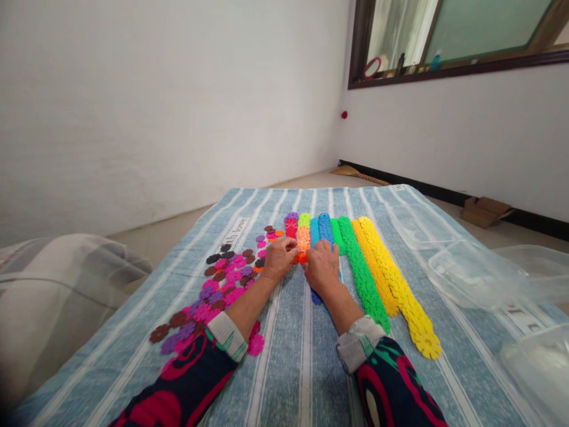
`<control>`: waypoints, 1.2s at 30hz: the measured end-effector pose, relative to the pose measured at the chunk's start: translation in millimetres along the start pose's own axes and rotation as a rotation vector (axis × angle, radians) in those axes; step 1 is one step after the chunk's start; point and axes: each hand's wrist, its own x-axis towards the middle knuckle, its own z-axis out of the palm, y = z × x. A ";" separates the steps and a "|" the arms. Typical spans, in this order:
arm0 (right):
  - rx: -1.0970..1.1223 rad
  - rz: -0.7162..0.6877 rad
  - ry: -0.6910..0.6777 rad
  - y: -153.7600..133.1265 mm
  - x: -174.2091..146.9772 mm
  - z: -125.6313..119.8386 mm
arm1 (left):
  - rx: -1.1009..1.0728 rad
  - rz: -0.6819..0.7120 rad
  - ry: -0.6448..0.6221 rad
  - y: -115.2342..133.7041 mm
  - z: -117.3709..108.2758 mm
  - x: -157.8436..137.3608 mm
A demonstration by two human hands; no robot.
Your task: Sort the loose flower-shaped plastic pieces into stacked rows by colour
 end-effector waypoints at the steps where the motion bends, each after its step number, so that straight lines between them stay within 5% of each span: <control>1: -0.001 -0.001 0.004 -0.3 -0.5 -0.4 | 0.007 0.022 0.010 0.2 -0.5 0.3; 8: -0.013 -0.014 0.048 -4.7 -5.0 -5.2 | -0.020 -0.014 0.110 -7.1 -7.2 4.3; 16: -0.007 -0.053 0.070 -4.8 -4.8 -9.1 | -0.224 -0.127 0.063 -11.6 -5.9 2.3; 36: 0.128 0.028 0.049 20.7 7.5 -13.2 | -0.158 0.090 0.030 10.3 -0.5 -11.0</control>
